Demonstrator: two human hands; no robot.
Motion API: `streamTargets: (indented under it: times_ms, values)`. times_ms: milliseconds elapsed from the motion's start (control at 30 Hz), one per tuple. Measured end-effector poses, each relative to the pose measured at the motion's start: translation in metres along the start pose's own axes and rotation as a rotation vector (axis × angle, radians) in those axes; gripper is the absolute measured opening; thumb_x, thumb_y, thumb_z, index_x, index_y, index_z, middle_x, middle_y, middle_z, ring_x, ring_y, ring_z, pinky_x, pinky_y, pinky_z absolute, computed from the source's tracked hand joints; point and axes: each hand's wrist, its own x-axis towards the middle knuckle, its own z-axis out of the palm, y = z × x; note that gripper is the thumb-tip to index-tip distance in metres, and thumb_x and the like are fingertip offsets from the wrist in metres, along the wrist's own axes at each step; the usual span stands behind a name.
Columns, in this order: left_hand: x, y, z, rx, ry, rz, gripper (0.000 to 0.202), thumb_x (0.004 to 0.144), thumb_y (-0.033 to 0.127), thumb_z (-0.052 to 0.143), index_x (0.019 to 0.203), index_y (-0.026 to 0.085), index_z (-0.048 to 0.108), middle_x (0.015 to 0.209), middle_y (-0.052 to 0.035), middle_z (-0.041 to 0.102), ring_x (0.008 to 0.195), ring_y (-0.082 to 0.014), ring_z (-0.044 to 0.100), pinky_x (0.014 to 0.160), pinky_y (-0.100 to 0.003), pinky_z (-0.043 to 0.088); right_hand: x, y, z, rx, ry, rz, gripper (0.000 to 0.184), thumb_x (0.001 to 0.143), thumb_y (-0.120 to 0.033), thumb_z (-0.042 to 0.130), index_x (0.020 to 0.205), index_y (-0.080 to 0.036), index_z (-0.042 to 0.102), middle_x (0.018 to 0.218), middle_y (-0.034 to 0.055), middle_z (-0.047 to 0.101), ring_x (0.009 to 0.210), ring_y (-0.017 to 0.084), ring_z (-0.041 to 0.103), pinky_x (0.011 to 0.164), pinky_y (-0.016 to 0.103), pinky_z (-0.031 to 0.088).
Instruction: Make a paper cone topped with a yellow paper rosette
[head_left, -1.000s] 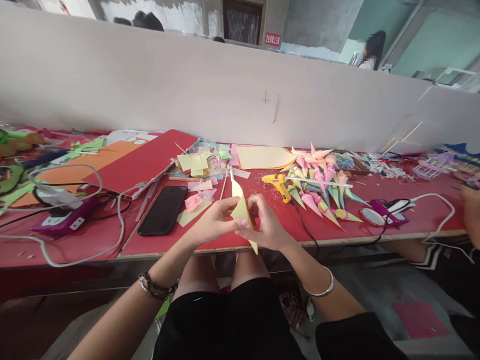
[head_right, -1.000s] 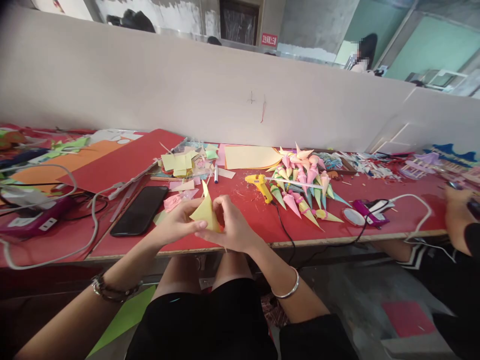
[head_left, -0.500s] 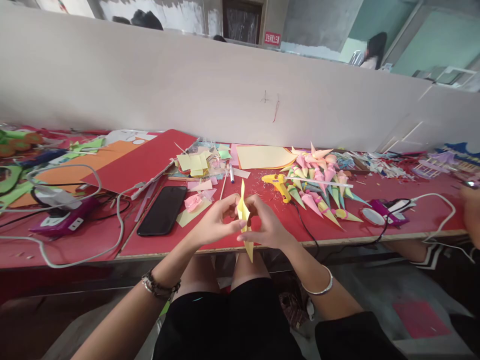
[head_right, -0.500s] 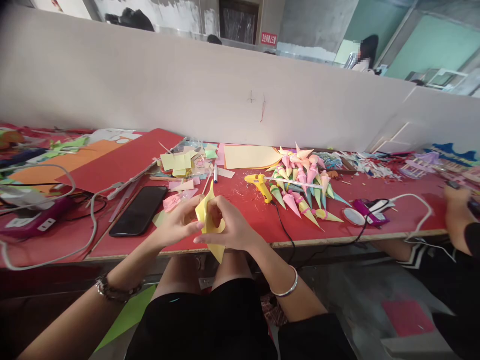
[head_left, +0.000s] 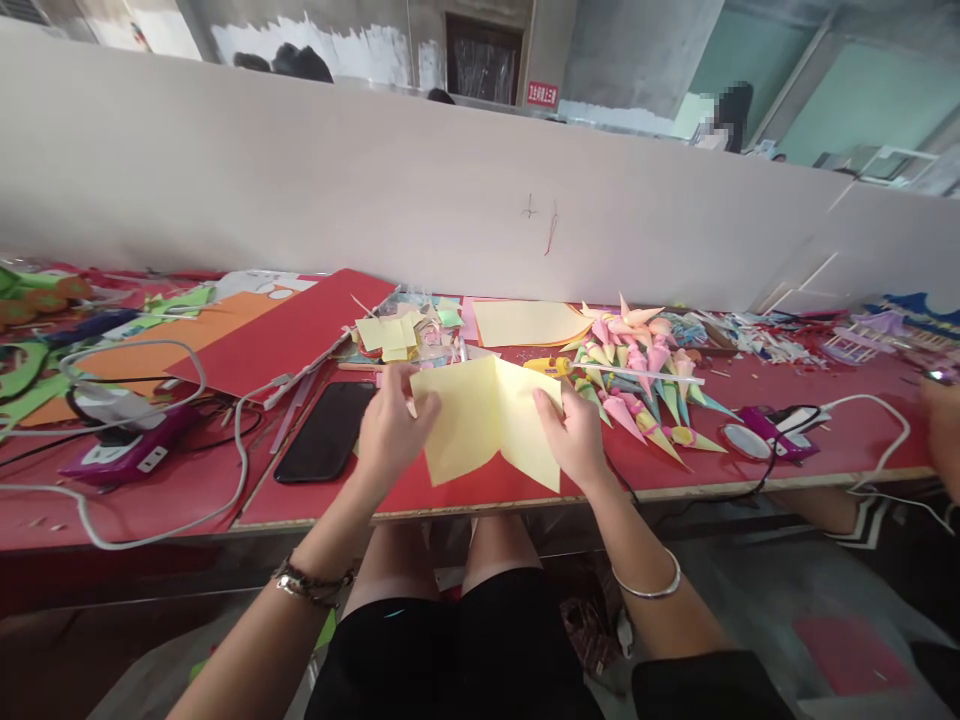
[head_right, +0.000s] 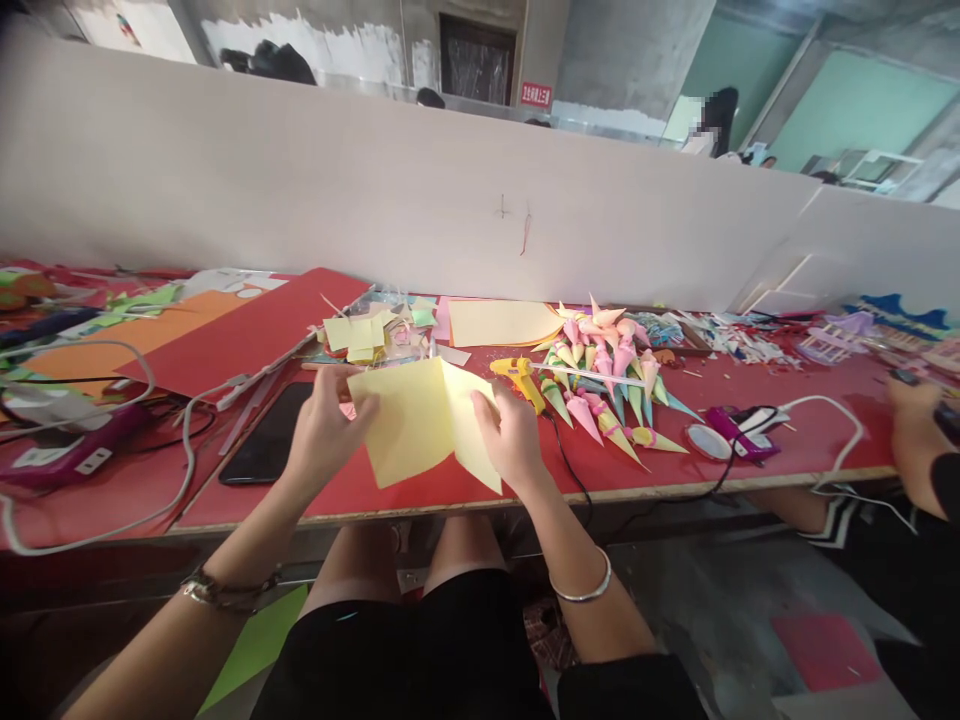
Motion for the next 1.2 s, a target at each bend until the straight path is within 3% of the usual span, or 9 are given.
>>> streamTargets:
  times_ms: [100, 200, 333, 433, 500, 600, 733, 967, 1200]
  values:
    - [0.004, 0.006, -0.003, 0.236, 0.118, 0.194, 0.038, 0.073, 0.022, 0.047, 0.111, 0.016, 0.042, 0.104, -0.0125, 0.054, 0.096, -0.0239, 0.05, 0.079, -0.035, 0.039, -0.001, -0.006, -0.007, 0.028, -0.115, -0.102, 0.022, 0.083, -0.033, 0.041, 0.07, -0.019, 0.052, 0.046, -0.0039, 0.041, 0.042, 0.01, 0.039, 0.044, 0.022, 0.031]
    - [0.006, 0.022, -0.003, 0.297, 0.022, 0.334, 0.03, 0.082, 0.022, 0.037, 0.11, 0.018, 0.046, 0.106, -0.0108, 0.055, 0.101, -0.024, 0.048, 0.084, -0.036, 0.036, -0.002, -0.014, -0.008, 0.08, -0.149, -0.127, 0.023, 0.083, -0.033, 0.04, 0.07, -0.019, 0.053, 0.047, -0.0041, 0.041, 0.042, 0.009, 0.038, 0.045, 0.021, 0.031]
    - [0.007, 0.036, 0.003, 0.168, -0.047, 0.241, 0.026, 0.087, 0.025, 0.027, 0.093, 0.017, 0.051, 0.079, -0.005, 0.06, 0.075, -0.0182, 0.054, 0.065, -0.028, 0.037, -0.003, -0.015, -0.007, 0.141, -0.087, -0.072, 0.031, 0.083, -0.037, 0.04, 0.057, -0.019, 0.043, 0.045, -0.0047, 0.034, 0.043, 0.009, 0.035, 0.044, 0.022, 0.029]
    - [0.008, 0.035, 0.006, 0.049, -0.063, 0.161, 0.028, 0.085, 0.03, 0.029, 0.065, 0.018, 0.044, 0.054, 0.0018, 0.045, 0.051, -0.012, 0.043, 0.049, -0.023, 0.029, -0.005, -0.01, -0.004, 0.188, -0.023, 0.007, 0.034, 0.082, -0.038, 0.04, 0.054, -0.02, 0.035, 0.044, -0.0052, 0.029, 0.043, 0.009, 0.032, 0.043, 0.022, 0.027]
    - [0.009, 0.034, 0.005, -0.038, -0.043, 0.14, 0.031, 0.084, 0.032, 0.031, 0.055, 0.019, 0.033, 0.048, 0.0044, 0.032, 0.045, -0.0091, 0.034, 0.045, -0.022, 0.024, -0.007, -0.008, -0.003, 0.223, 0.017, 0.058, 0.035, 0.082, -0.039, 0.041, 0.053, -0.02, 0.032, 0.045, -0.0055, 0.026, 0.043, 0.008, 0.029, 0.042, 0.022, 0.026]
    - [0.01, 0.035, 0.003, -0.156, -0.027, 0.135, 0.035, 0.082, 0.032, 0.035, 0.052, 0.019, 0.022, 0.048, 0.0049, 0.022, 0.045, -0.0078, 0.026, 0.044, -0.022, 0.021, -0.009, -0.006, 0.0, 0.278, 0.05, 0.124, 0.033, 0.082, -0.04, 0.039, 0.056, -0.02, 0.034, 0.047, -0.0042, 0.029, 0.046, 0.01, 0.034, 0.043, 0.023, 0.029]
    - [0.011, 0.037, -0.001, -0.236, -0.031, 0.126, 0.036, 0.08, 0.031, 0.038, 0.05, 0.019, 0.023, 0.049, 0.0044, 0.022, 0.046, -0.0079, 0.024, 0.044, -0.023, 0.022, -0.011, -0.005, 0.002, 0.3, 0.065, 0.163, 0.029, 0.082, -0.04, 0.038, 0.059, -0.021, 0.038, 0.049, -0.0025, 0.034, 0.052, 0.013, 0.041, 0.045, 0.024, 0.032]
    - [0.011, 0.032, 0.0, -0.215, -0.03, 0.106, 0.037, 0.079, 0.032, 0.039, 0.048, 0.018, 0.026, 0.049, 0.0044, 0.025, 0.047, -0.008, 0.026, 0.046, -0.023, 0.024, -0.013, -0.003, 0.004, 0.24, 0.056, 0.186, 0.038, 0.082, -0.038, 0.04, 0.054, -0.022, 0.019, 0.046, -0.0059, 0.02, 0.041, 0.009, 0.024, 0.04, 0.024, 0.021]
    - [0.01, 0.026, -0.001, -0.109, -0.045, 0.199, 0.037, 0.08, 0.03, 0.04, 0.048, 0.018, 0.025, 0.048, 0.0045, 0.027, 0.048, -0.0084, 0.029, 0.048, -0.022, 0.025, -0.014, 0.0, 0.005, 0.183, 0.048, 0.18, 0.038, 0.082, -0.04, 0.039, 0.053, -0.022, 0.021, 0.044, -0.0064, 0.02, 0.041, 0.009, 0.025, 0.04, 0.024, 0.02]
